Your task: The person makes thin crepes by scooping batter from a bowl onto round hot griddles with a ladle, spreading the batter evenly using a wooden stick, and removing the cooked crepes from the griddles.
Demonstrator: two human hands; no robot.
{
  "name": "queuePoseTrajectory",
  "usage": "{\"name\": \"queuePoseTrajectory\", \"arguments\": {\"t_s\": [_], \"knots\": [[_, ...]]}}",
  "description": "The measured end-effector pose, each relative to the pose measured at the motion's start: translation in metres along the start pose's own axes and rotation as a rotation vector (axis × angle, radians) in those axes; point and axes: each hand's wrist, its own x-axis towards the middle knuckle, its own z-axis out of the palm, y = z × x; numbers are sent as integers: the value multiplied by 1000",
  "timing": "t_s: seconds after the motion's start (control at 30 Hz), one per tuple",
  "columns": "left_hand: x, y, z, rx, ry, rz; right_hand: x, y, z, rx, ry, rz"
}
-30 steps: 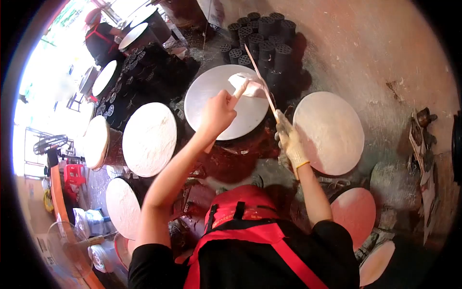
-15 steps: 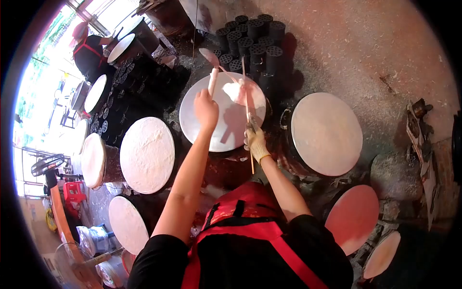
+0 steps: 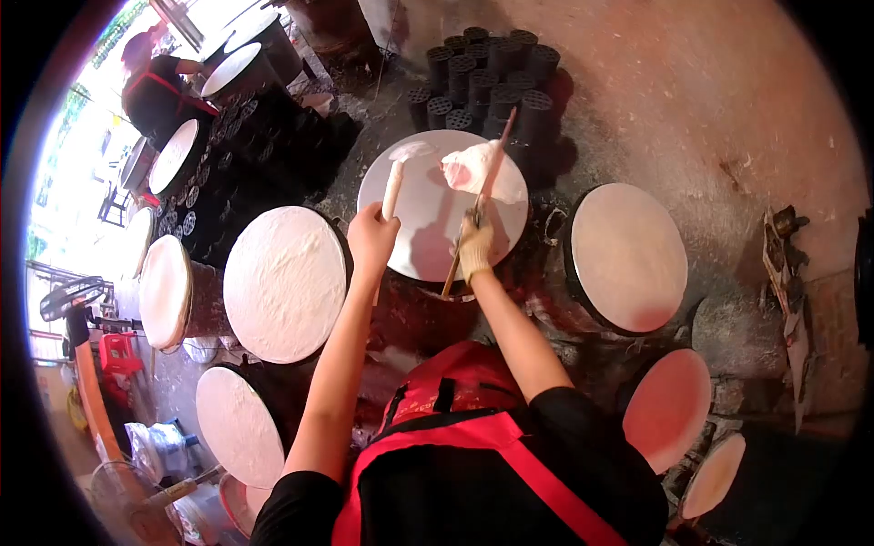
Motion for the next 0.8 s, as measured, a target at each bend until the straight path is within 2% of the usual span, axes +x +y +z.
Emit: {"name": "queuePoseTrajectory", "arguments": {"t_s": [0.07,0.13,0.17,0.2,0.27,0.33,0.47,0.53,0.57,0.63,0.73,0.8], "knots": [[-6,1,-11,-130,-22,-97,20,-3,4,-343,-22,-152],[-10,-1,-19,-275,-114,-153,-1,-34,-8,-187,-142,5],[-11,-8,-19,-359,-165,-201,-8,-38,-17,-161,-97,59],[-11,-14,-21,-444,-212,-248,-37,-49,-19,-236,-26,50],[-15,-23,-21,-780,-293,-416,-54,-21,-46,-123,41,-16],[-17,-35,-25,-921,-404,-489,-81,0,-56,-114,53,-135],[-54,-9,-69,-1259,-515,-614,-66,16,-35,-227,-1,-179],[-72,-8,-86,-1438,-599,-767,-39,17,-11,-318,-21,-247],[-80,-10,-92,-1530,-637,-842,-39,10,5,-382,9,-198],[-95,-24,-93,-1490,-654,-891,-45,-5,28,-510,66,-100],[-123,-33,-96,-1409,-605,-913,-58,-22,15,-533,-210,-44],[-135,-43,-101,-1359,-572,-945,-54,-25,-14,-544,-280,-18]]}}
